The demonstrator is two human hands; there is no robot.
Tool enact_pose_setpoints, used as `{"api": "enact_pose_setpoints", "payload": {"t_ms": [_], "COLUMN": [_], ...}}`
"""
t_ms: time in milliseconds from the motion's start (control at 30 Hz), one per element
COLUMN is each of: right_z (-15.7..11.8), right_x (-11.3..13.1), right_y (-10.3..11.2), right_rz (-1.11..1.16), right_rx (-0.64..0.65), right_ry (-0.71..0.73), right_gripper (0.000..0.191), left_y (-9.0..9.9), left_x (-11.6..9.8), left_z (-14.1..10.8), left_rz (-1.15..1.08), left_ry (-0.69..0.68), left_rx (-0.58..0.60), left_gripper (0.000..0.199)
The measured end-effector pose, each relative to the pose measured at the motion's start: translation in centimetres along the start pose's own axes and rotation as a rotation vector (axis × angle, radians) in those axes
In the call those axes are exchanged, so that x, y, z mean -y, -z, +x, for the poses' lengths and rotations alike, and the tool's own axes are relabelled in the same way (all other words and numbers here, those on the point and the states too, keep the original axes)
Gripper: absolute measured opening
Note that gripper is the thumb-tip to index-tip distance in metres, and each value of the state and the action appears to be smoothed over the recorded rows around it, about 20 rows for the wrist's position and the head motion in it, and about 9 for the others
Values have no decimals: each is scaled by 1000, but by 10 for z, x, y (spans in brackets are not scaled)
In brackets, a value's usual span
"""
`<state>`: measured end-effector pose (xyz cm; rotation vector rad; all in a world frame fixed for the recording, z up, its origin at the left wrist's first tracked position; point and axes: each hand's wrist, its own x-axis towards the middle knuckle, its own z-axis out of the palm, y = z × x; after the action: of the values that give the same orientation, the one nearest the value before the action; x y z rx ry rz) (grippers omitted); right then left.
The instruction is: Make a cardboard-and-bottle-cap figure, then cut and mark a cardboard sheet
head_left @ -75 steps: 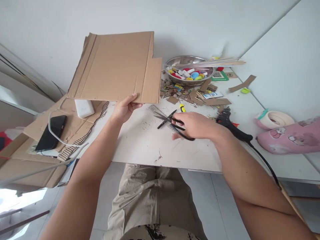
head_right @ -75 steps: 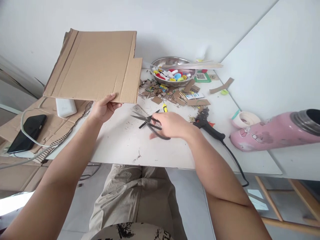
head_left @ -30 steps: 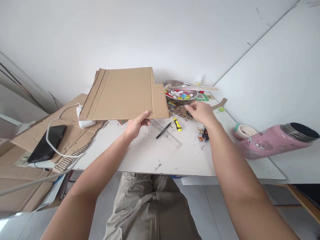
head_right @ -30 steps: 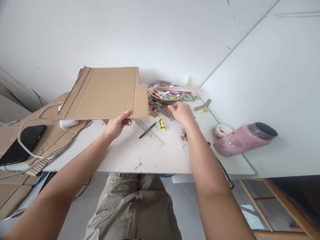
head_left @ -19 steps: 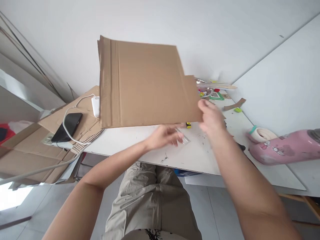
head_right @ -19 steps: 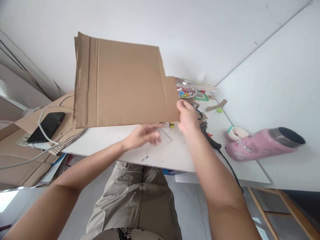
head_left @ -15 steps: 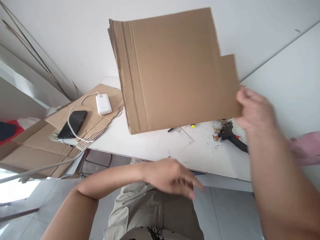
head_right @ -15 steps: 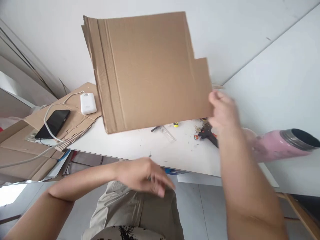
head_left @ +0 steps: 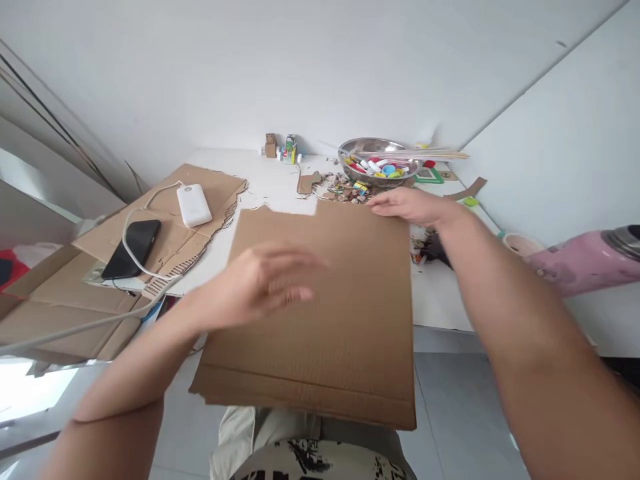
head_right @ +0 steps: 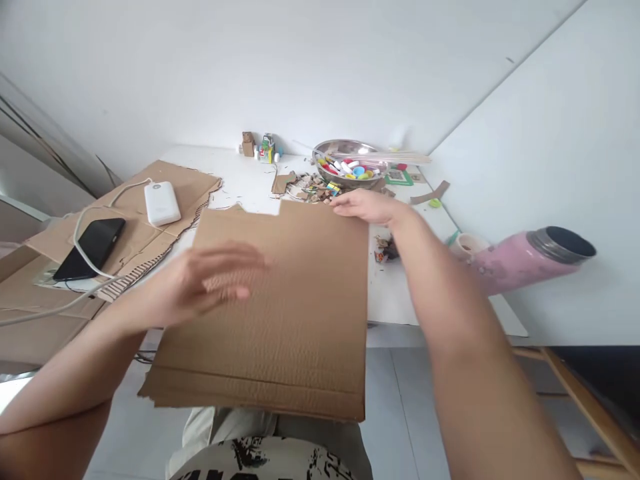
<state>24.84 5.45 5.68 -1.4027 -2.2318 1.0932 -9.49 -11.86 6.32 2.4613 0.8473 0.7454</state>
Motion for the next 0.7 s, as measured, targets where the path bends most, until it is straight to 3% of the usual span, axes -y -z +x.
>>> {"api": "enact_pose_setpoints", "payload": {"t_ms": [133, 233, 300, 433, 500, 600, 700], "right_z": [19, 21, 22, 31, 37, 45, 53], "right_x": [8, 3, -2, -7, -8, -7, -5], "right_y": [-35, -50, -54, -53, -51, -48, -49], "right_rz": [1, 12, 21, -122, -196, -144, -134], "right_rx": [174, 261, 180, -113, -74, 95, 105], "right_ry": [29, 59, 68, 144, 180, 138, 93], "right_gripper": [62, 58, 52, 31, 29, 40, 47], "left_y": [-4, -17, -23, -25, -25, -25, -22], "left_x": [65, 92, 94, 86, 83, 81, 78], "left_z": [12, 8, 1, -8, -9, -11, -20], "left_rz": [372, 344, 309, 327, 328, 333, 324], "left_ry": [322, 606, 673, 650, 651, 661, 683], "left_rx": [-103, 3, 64, 56, 57, 41, -5], "left_gripper": [50, 56, 49, 44, 46, 49, 50]}}
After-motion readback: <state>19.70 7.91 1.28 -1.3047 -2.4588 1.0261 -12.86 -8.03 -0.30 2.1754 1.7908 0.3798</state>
